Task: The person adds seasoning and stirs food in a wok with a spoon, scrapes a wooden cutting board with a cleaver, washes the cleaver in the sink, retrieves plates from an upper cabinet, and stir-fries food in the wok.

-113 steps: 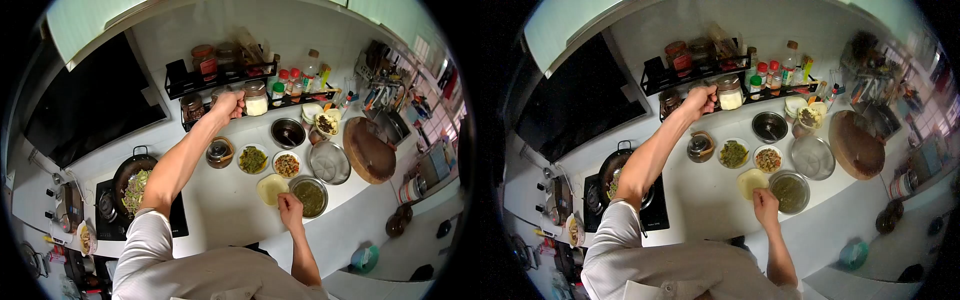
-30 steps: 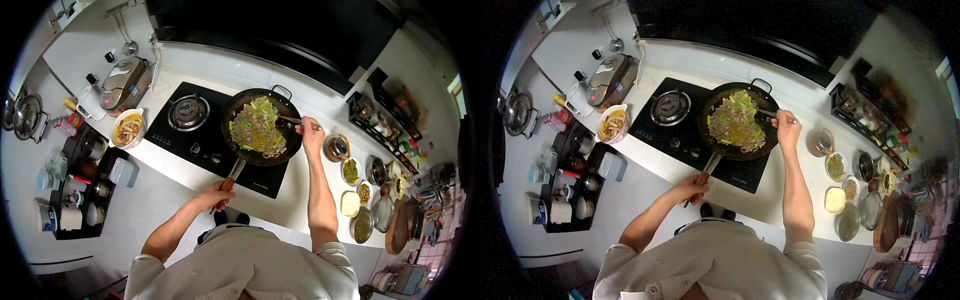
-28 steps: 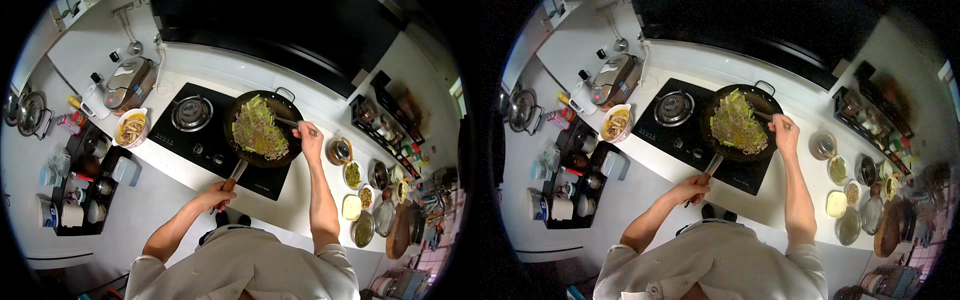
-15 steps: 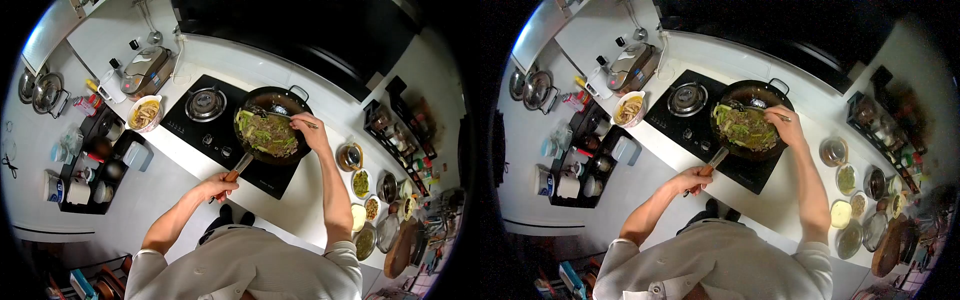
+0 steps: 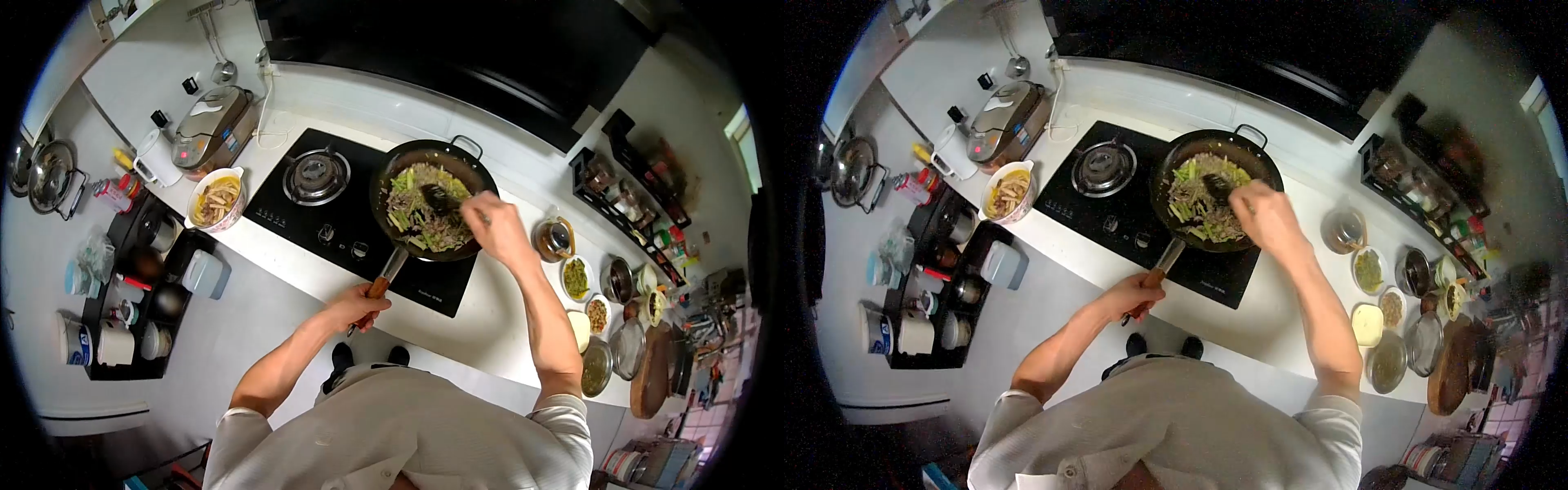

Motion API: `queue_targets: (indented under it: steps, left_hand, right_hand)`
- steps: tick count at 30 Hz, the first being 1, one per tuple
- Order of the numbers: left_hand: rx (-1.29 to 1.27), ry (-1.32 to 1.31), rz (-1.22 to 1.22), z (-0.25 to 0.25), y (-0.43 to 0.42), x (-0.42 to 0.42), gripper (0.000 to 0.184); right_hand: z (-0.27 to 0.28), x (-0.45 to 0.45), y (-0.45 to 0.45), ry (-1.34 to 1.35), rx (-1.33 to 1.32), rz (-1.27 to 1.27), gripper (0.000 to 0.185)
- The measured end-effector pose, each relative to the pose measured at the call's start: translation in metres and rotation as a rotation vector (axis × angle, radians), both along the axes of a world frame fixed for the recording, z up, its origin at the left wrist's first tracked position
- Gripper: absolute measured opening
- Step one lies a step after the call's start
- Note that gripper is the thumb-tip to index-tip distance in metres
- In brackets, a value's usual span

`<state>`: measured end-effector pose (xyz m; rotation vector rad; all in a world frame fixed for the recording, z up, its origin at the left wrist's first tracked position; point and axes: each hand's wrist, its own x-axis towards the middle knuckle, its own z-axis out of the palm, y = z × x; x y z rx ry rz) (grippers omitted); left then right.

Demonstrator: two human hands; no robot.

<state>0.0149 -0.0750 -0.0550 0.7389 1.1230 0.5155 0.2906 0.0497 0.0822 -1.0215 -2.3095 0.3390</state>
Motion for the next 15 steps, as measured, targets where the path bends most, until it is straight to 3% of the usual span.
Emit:
queue_targets:
  steps: [2,6,8,9,10,12,15]
  left_hand:
    - [0.009,-0.017,0.001,-0.006,0.001,0.001,0.028]
    - [0.043,-0.090,-0.047,-0.008,0.000,-0.003,0.024]
    - [0.080,-0.117,-0.078,-0.010,0.003,-0.003,0.023]
    - [0.086,-0.121,-0.086,-0.010,0.003,-0.004,0.023]
    - [0.092,-0.122,-0.094,-0.011,0.003,-0.003,0.023]
    - [0.091,-0.119,-0.099,-0.015,0.004,-0.003,0.023]
    - [0.088,-0.114,-0.098,-0.014,0.008,-0.006,0.024]
  right_hand:
    - [0.003,0.011,0.002,0.163,0.142,-0.319,0.016]
    - [0.023,0.022,0.004,-0.061,0.192,-0.660,0.025]
    - [-0.003,0.031,0.021,-0.032,-0.027,-0.845,0.032]
    - [-0.029,0.035,0.033,0.061,-0.052,-0.850,0.036]
    - [-0.043,0.030,0.038,0.395,-0.172,-0.849,0.036]
    - [-0.057,0.016,0.038,0.784,-0.339,-0.779,0.034]
    - [-0.046,0.011,0.013,0.800,-0.360,-0.605,0.030]
